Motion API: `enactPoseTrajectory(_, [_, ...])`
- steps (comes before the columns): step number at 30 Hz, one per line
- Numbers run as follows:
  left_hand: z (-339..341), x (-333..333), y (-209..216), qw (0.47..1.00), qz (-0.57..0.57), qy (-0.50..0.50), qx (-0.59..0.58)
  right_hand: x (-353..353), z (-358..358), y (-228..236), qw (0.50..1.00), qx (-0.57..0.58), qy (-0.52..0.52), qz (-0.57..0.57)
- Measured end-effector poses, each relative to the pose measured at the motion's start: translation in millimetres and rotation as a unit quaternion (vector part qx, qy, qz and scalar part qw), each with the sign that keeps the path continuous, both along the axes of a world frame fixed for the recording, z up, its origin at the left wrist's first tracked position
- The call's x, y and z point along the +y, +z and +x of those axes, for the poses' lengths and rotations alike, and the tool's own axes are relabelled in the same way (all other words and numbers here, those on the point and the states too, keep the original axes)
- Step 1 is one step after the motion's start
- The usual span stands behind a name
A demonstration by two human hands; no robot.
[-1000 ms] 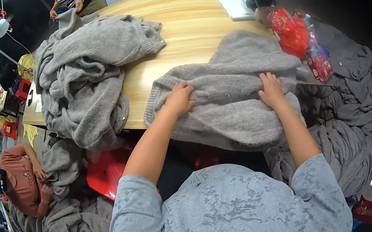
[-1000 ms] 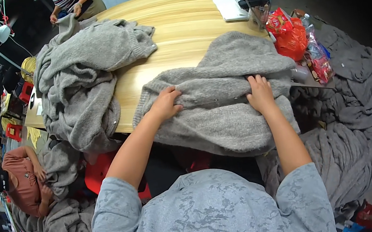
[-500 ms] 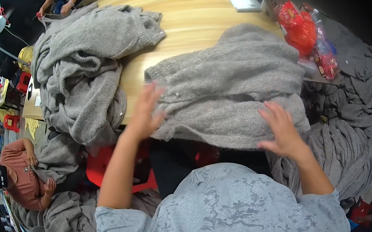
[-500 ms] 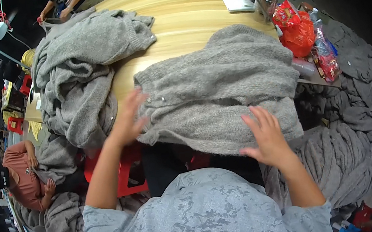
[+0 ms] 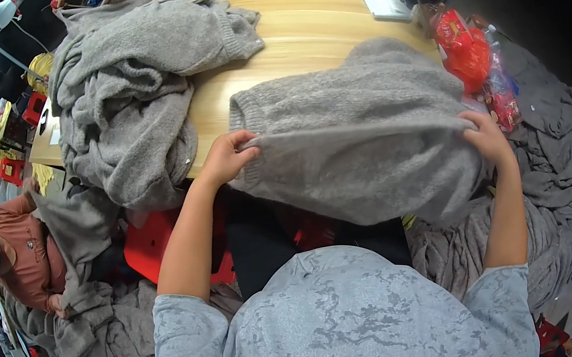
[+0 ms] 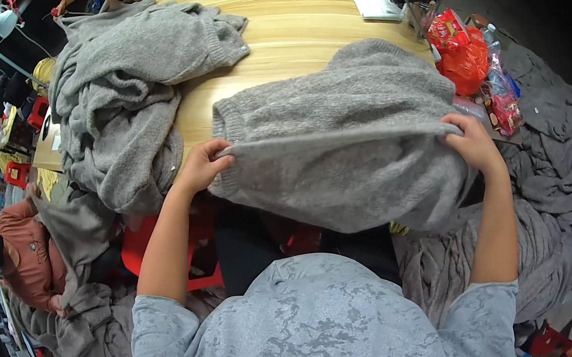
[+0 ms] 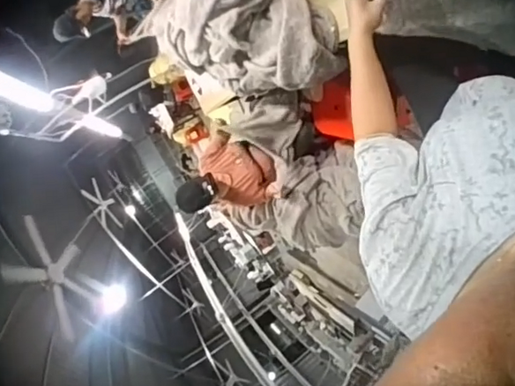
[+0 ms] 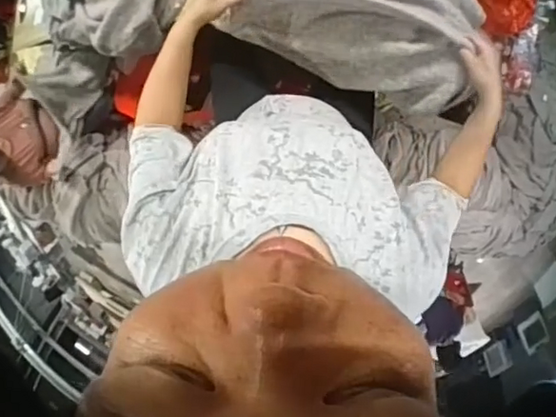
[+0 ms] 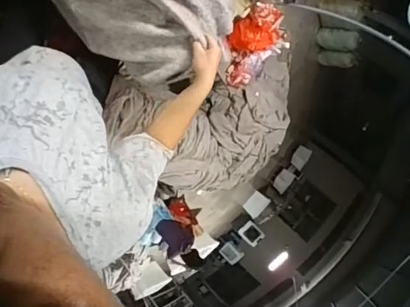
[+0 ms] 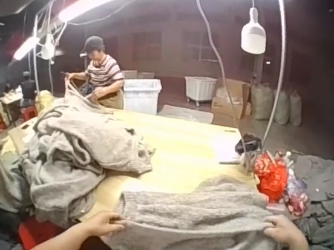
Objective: Inspecting and handling grey fabric garments on a workbench in a factory setting.
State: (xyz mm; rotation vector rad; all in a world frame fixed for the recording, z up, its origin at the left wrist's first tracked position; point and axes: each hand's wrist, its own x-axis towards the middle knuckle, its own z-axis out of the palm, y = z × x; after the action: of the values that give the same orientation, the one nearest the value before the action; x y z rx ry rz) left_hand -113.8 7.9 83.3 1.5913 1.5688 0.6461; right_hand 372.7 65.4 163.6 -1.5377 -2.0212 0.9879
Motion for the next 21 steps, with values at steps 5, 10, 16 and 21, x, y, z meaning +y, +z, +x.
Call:
enactPoseTrajectory(5, [13.7, -7.6, -39.2, 0.961, -0.087, 0.139, -0.223, -1.6, -88.9, -36.2, 0.952, -0.159, -0.018, 0.259])
enactPoseTrajectory(10, [26.8, -9.9, -55.0, 0.960, -0.050, 0.173, -0.216, -37.2, -253.8, -89.8, 0.952, 0.132, 0.157, 0.227])
enactPoseTrajectory(16, [26.0, -26.9, -33.7, 0.957, -0.102, 0.124, -0.241, -39.0, -295.1, -130.0, 0.980, 0.099, 0.150, 0.081])
enactPoseTrajectory(21, [30.1, -24.3, -39.9, 0.943, -0.086, 0.126, -0.295, -31.5, -286.8, -134.3, 0.979, 0.163, 0.126, -0.015])
